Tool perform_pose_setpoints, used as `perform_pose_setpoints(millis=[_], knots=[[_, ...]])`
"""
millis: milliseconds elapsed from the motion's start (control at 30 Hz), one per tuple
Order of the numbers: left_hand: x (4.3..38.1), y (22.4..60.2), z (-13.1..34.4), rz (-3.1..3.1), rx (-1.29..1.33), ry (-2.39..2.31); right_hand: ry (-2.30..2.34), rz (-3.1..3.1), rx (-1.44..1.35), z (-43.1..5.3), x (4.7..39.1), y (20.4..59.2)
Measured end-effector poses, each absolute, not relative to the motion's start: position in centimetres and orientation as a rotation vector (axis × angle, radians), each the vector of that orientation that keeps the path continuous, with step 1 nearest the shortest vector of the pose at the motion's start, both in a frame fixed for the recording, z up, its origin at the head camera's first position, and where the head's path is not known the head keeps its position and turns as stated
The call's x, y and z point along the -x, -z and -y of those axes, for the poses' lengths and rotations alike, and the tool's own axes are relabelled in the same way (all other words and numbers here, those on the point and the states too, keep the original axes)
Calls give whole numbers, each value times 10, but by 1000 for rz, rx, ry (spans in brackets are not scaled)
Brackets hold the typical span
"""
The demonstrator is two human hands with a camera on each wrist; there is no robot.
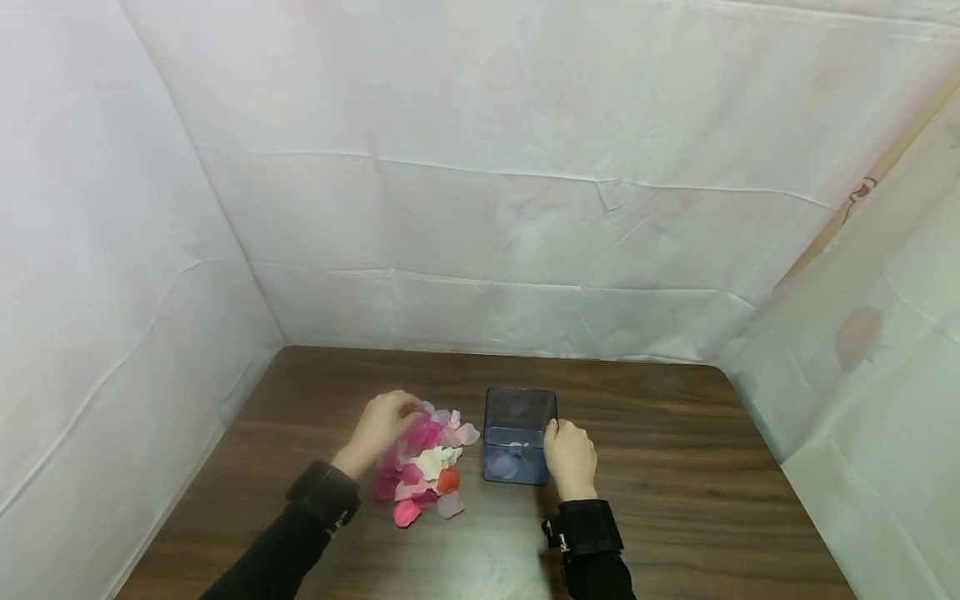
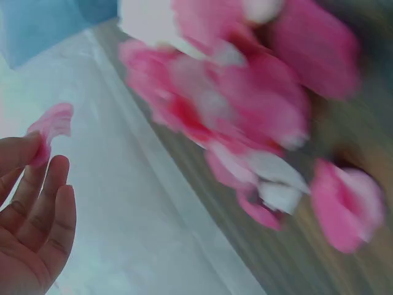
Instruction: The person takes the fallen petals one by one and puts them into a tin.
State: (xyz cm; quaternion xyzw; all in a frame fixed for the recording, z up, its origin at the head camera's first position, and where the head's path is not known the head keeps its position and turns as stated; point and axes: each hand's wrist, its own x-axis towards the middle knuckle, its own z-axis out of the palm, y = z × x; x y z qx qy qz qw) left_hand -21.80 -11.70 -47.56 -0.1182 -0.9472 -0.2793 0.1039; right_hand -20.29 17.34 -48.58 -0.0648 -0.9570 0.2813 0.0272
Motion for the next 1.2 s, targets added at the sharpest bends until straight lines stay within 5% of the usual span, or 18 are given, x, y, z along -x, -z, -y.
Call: perform_pose_setpoints(millis=[667, 1200], knots=[[243, 436, 2, 2681, 693, 857, -856, 2898, 148, -173, 206, 487], [233, 451, -19, 2847, 854, 887, -858, 2904, 184, -177, 203, 492]])
